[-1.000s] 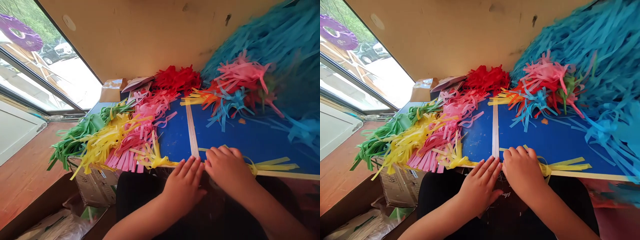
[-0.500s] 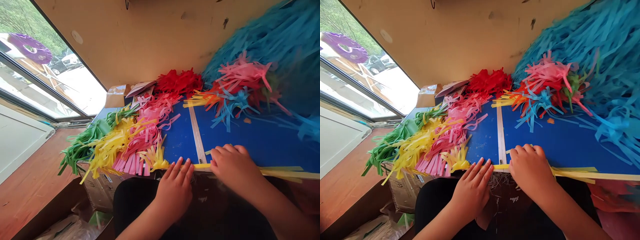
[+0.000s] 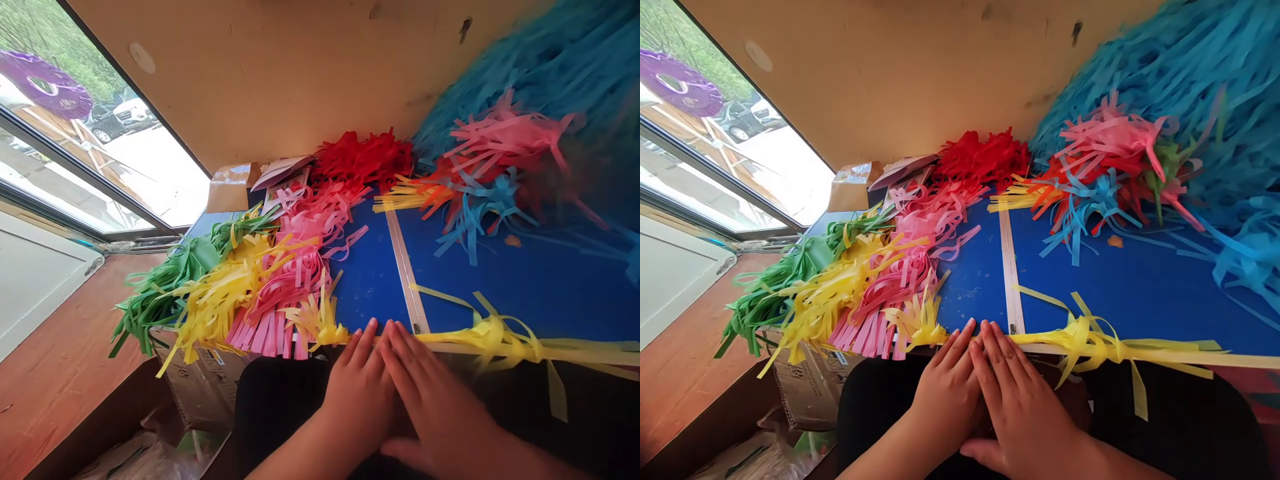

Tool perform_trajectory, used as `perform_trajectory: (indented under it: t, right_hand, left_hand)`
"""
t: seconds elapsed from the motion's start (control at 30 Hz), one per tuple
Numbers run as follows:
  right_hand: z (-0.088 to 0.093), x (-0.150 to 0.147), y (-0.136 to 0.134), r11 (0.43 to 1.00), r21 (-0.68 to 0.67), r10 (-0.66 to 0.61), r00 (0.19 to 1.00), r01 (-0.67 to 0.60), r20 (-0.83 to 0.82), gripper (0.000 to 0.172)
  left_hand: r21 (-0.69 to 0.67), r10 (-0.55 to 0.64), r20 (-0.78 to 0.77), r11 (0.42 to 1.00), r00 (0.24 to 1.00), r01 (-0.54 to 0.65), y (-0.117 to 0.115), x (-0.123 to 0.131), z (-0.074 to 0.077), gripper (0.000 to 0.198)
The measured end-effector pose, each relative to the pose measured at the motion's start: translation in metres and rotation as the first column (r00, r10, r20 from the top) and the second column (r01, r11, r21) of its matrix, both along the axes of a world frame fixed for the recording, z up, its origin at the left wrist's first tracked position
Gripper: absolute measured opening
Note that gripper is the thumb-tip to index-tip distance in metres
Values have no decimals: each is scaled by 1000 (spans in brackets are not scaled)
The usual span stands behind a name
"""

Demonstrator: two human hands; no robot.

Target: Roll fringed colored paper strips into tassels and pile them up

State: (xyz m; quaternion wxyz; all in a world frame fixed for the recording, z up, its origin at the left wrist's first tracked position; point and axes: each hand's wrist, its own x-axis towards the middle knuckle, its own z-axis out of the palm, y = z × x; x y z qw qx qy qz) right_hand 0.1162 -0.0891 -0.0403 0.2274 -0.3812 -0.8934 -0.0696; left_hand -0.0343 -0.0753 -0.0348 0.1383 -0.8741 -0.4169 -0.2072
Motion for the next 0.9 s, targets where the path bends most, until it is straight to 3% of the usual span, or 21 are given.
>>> perform_trajectory:
  t: [0.13,0.33,0.53,0.73,0.9]
  right_hand:
    - [-8,9,1,997,45,-60,998,59,26,92]
    - [-3,19,-1,983,-7,-185,981,185,-52,58]
    - [8,31,7,979,19,-198,975,201,-99,33]
    - [10,41,19,986,66,-139,977,151,-161,31]
    - [2,72,29,987,156,-46,999,49,-17,33]
  left_hand:
    - [-114,-26,13,993,1000,27,3,-4,13,38]
    - [-195,-69,-46,979,997,59,5,-18,28,37]
    - [-201,-59,-40,978,997,49,2,-32,29,35]
    - [-173,-88,-33,982,996,81,6,-48,24,33]
    - [-192,-87,15,977,996,88,8,-48,23,34]
